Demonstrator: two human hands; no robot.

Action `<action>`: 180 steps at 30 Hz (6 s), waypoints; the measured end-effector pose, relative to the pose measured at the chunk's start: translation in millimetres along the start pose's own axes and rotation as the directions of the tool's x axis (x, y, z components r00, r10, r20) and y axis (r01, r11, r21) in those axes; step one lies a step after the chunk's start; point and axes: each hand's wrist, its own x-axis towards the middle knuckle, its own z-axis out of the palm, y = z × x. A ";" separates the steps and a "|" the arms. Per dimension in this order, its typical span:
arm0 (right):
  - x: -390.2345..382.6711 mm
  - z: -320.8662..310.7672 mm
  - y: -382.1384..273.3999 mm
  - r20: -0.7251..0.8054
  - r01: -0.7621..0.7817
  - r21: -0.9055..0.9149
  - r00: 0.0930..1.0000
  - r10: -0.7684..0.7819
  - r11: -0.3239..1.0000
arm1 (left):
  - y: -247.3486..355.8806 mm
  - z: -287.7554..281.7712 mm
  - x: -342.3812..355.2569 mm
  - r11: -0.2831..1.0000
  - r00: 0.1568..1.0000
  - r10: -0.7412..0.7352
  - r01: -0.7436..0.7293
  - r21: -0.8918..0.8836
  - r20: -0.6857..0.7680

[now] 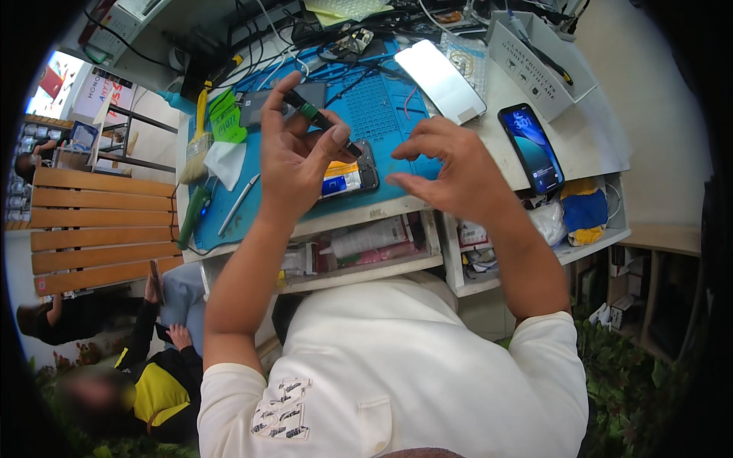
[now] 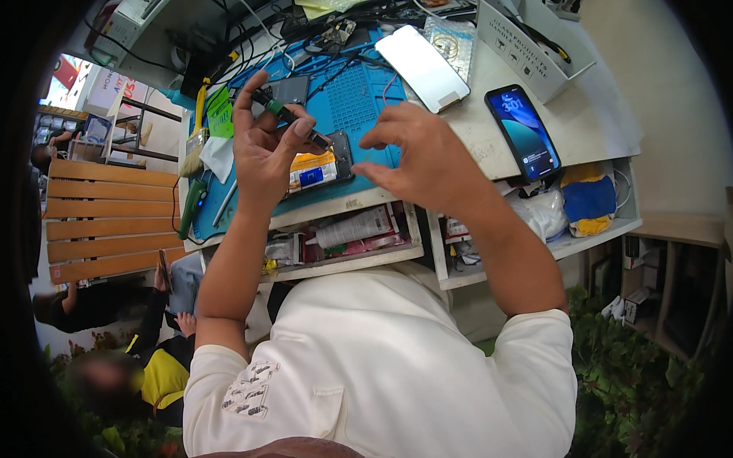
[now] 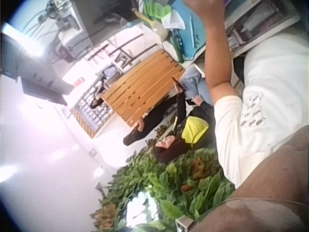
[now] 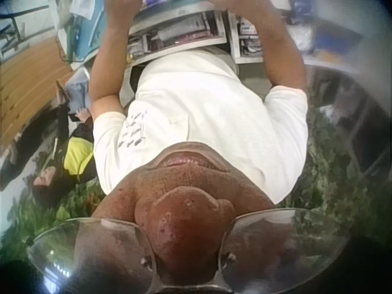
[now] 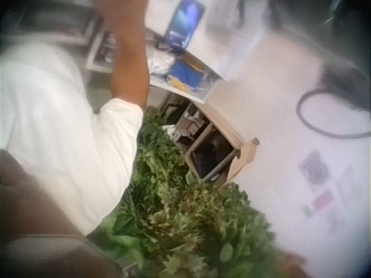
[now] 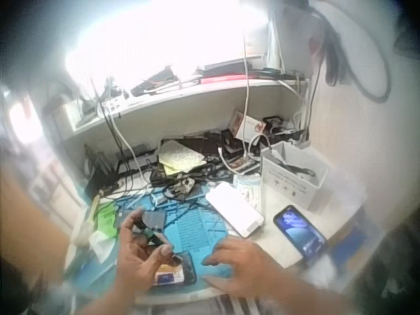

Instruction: The person is repairing a mobile phone by reassembling internal parts, applying adhesive to the frame, and preparing to attach the back panel.

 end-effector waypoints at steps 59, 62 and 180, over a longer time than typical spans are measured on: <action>-3.1 17.4 8.5 -0.085 0.096 -0.010 0.992 -0.096 0.995 | -0.9 -7.0 -20.5 0.811 0.881 0.435 -0.474 0.342 0.187; -0.5 8.7 2.7 -0.169 0.032 -0.105 0.984 -0.049 0.994 | 2.0 -14.8 -26.3 0.789 0.887 0.425 -0.462 0.406 0.183; 2.2 -64.0 9.3 -0.074 -0.047 -0.523 0.997 0.009 0.851 | -30.4 63.1 31.1 0.863 0.942 0.173 -0.285 0.417 0.287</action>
